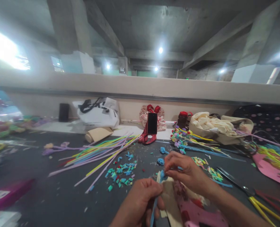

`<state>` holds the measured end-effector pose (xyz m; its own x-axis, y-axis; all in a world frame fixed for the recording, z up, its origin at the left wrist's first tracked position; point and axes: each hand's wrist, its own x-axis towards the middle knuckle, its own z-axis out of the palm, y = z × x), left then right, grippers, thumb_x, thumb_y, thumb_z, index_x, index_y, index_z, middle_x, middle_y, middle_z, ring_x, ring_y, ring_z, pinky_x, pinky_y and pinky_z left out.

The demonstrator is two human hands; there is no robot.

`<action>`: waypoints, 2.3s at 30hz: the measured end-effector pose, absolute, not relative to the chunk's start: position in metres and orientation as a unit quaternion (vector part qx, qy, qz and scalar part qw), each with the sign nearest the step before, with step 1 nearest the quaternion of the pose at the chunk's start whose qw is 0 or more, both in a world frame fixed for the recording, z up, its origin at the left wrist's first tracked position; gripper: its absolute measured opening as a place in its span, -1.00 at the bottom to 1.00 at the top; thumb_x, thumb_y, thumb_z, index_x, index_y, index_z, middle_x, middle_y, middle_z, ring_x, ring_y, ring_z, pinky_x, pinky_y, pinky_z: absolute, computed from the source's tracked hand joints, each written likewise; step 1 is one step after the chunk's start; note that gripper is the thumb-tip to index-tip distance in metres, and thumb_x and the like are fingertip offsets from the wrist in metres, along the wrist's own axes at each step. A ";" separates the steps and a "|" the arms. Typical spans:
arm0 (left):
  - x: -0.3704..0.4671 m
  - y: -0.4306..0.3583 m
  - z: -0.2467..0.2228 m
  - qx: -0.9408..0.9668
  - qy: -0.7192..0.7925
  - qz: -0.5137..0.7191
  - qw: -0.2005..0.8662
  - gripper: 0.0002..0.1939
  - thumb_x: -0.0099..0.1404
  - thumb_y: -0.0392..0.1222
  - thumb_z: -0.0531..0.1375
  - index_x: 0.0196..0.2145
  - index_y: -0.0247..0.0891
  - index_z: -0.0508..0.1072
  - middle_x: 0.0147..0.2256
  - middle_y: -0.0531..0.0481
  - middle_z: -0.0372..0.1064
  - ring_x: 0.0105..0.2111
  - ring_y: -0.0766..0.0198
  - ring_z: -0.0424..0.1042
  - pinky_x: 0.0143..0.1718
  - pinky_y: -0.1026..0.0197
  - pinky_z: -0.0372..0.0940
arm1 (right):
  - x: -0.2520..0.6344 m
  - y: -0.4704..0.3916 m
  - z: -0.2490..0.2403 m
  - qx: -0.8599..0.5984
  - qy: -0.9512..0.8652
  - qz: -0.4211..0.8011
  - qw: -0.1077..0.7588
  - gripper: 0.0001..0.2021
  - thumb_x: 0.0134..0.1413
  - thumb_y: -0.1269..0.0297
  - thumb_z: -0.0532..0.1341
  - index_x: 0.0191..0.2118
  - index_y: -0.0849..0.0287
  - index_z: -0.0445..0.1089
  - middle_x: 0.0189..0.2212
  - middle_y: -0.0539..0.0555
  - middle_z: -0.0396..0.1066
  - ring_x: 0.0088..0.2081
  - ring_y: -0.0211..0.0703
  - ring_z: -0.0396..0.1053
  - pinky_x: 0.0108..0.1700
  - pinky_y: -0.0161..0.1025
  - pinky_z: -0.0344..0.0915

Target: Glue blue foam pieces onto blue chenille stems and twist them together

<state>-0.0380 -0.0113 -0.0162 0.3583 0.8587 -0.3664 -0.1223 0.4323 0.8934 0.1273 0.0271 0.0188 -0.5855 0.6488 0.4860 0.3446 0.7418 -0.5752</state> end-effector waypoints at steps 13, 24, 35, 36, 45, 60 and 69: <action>-0.037 -0.011 -0.017 0.415 0.439 0.328 0.727 -0.75 0.00 -0.16 0.10 -0.73 -0.33 0.29 -0.80 0.08 0.24 -0.90 0.51 0.06 -0.92 0.46 -0.15 | 0.128 0.024 0.027 -0.286 -0.904 0.144 0.284 -0.93 0.00 0.37 0.14 -0.43 0.15 0.36 -0.31 0.05 0.28 -0.23 -0.22 0.24 -0.21 -0.27 0.17; -0.037 -0.011 -0.019 0.425 0.434 0.328 0.724 -0.75 0.01 -0.15 0.09 -0.72 -0.33 0.29 -0.82 0.07 0.23 -0.88 0.49 0.07 -0.91 0.47 -0.16 | 0.128 0.022 0.026 -0.285 -0.915 0.094 0.269 -0.93 -0.01 0.41 0.14 -0.43 0.16 0.35 -0.29 0.04 0.27 -0.23 -0.23 0.21 -0.22 -0.28 0.15; -0.036 -0.012 -0.013 0.402 0.440 0.336 0.729 -0.74 0.03 -0.20 0.08 -0.74 -0.34 0.28 -0.82 0.11 0.20 -0.90 0.54 0.03 -0.90 0.48 -0.17 | 0.129 0.023 0.024 -0.283 -0.916 0.074 0.274 -0.89 0.01 0.36 0.13 -0.42 0.12 0.41 -0.30 0.06 0.29 -0.25 -0.21 0.22 -0.24 -0.27 0.16; -0.037 -0.012 -0.013 0.396 0.441 0.347 0.727 -0.74 0.03 -0.20 0.08 -0.73 -0.34 0.28 -0.82 0.11 0.21 -0.89 0.54 0.04 -0.90 0.49 -0.17 | 0.131 0.024 0.026 -0.280 -0.914 0.084 0.282 -0.88 0.01 0.35 0.13 -0.40 0.11 0.42 -0.30 0.06 0.29 -0.26 -0.21 0.23 -0.24 -0.26 0.17; -0.037 -0.015 -0.016 0.340 0.407 0.413 0.740 -0.79 0.03 -0.19 0.13 -0.66 -0.33 0.27 -0.80 0.12 0.21 -0.86 0.53 0.10 -0.87 0.51 -0.14 | 0.150 0.035 0.037 -0.320 -0.812 0.214 0.439 -0.89 -0.05 0.28 0.18 -0.42 0.11 0.45 -0.42 0.05 0.31 -0.31 -0.17 0.26 -0.23 -0.23 0.20; -0.045 -0.007 -0.012 0.257 0.392 0.428 0.772 -0.83 0.01 -0.16 0.17 -0.54 -0.36 0.36 -0.74 0.05 0.29 -0.80 0.47 0.22 -0.82 0.50 0.01 | 0.126 0.030 0.013 -0.410 -0.734 0.369 0.395 -0.86 -0.08 0.26 0.14 -0.50 0.21 0.34 -0.66 -0.09 0.23 -0.63 -0.34 0.22 -0.58 -0.41 0.14; -0.042 -0.008 -0.011 0.233 0.394 0.445 0.769 -0.85 0.05 -0.20 0.14 -0.54 -0.35 0.35 -0.76 0.05 0.29 -0.81 0.46 0.21 -0.81 0.48 0.08 | 0.119 0.027 0.007 -0.409 -0.688 0.451 0.395 -0.83 -0.06 0.26 0.14 -0.49 0.25 0.37 -0.64 -0.07 0.28 -0.65 -0.39 0.23 -0.64 -0.47 0.07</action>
<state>-0.0423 -0.0083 -0.0115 0.2922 0.8692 -0.3990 -0.5009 0.4945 0.7103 0.1189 0.0270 0.0068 -0.3539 0.9189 0.1740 0.2070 0.2584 -0.9436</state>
